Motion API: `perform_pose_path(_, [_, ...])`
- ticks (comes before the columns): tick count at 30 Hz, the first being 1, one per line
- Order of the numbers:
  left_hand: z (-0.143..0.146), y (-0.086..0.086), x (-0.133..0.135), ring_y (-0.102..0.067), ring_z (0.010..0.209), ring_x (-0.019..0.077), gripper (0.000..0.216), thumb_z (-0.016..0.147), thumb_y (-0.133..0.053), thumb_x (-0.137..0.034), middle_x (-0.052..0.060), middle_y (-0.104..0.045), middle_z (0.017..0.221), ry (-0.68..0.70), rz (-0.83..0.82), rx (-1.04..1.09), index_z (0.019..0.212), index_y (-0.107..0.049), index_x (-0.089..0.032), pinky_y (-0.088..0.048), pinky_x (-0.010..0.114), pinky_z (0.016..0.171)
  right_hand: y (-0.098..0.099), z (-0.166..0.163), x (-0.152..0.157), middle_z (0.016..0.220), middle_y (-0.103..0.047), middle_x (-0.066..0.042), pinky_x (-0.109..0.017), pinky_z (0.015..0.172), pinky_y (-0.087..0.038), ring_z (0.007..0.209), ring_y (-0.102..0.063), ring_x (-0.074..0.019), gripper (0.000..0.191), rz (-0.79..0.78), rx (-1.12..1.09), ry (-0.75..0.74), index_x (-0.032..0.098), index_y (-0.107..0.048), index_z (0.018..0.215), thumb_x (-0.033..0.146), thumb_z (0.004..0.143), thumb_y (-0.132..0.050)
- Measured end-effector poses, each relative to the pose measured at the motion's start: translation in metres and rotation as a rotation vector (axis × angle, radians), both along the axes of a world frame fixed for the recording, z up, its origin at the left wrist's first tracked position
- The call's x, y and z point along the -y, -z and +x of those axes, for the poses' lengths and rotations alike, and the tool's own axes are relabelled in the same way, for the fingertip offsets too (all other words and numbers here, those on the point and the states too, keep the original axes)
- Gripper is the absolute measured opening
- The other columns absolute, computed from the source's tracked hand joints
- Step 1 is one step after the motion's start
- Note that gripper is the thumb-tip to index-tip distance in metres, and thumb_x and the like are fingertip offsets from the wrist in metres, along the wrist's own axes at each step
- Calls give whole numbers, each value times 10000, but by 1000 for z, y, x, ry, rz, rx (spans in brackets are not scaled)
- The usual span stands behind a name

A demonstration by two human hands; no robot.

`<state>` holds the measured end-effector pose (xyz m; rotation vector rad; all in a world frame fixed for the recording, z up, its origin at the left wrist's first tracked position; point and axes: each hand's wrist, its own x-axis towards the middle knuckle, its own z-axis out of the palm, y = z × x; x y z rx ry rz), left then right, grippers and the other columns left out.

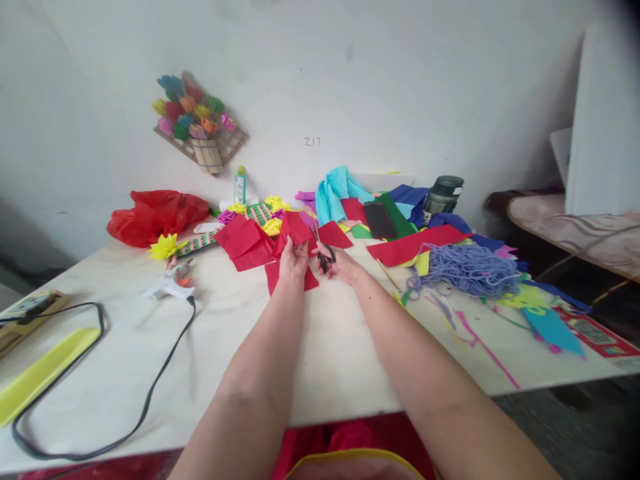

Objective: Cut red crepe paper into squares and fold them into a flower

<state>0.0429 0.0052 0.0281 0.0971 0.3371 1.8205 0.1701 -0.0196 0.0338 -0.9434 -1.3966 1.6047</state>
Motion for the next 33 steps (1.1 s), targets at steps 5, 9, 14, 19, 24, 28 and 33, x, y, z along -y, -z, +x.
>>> perform_pose_path(5, [-2,0,0,-664,867,135,221,899,-429,-159,82,-699,889,7,55,39,1064,-572,-133,-506,279,855,-1,-4,3,576,-578,5,-188,347,-370,437,-532,-98,423,21,39,-27,152,-569,913,553,782,-536])
perform_pose_path(9, [-3,0,1,-670,832,135,234,903,-427,-195,86,-698,881,29,70,24,1073,-572,-125,-522,251,799,-1,-9,6,576,-573,9,-179,334,-363,439,-533,-94,429,48,55,-36,151,-565,894,562,768,-546])
perform_pose_path(14, [-2,2,1,-673,773,132,237,910,-412,-215,75,-695,816,35,61,-3,1055,-578,-127,-526,234,749,0,-12,8,579,-570,14,-176,320,-361,433,-531,-89,453,70,62,-33,154,-558,862,589,733,-567])
perform_pose_path(19, [-1,0,1,-666,701,125,242,913,-406,-236,60,-682,749,42,-5,-43,1048,-576,-130,-523,226,697,3,-13,5,556,-548,26,-176,303,-345,410,-515,-85,480,84,52,-21,154,-566,865,612,719,-563])
perform_pose_path(24, [-1,-3,2,-656,675,123,232,912,-410,-243,55,-671,720,48,-45,-66,1013,-582,-125,-519,228,686,6,-15,4,542,-534,32,-170,291,-317,399,-503,-78,473,98,46,2,156,-564,829,614,711,-568])
perform_pose_path(28, [1,-5,4,-651,675,116,220,910,-414,-239,49,-664,713,53,-61,-77,969,-595,-129,-514,219,692,6,-15,5,534,-524,34,-166,294,-307,397,-496,-72,455,102,55,20,163,-514,725,614,707,-570])
perform_pose_path(33, [2,-7,7,-634,638,91,213,905,-424,-223,46,-666,716,43,-57,-73,966,-601,-122,-503,178,679,7,-16,6,529,-512,40,-160,293,-290,403,-493,-66,462,119,59,33,170,-483,688,621,687,-584])
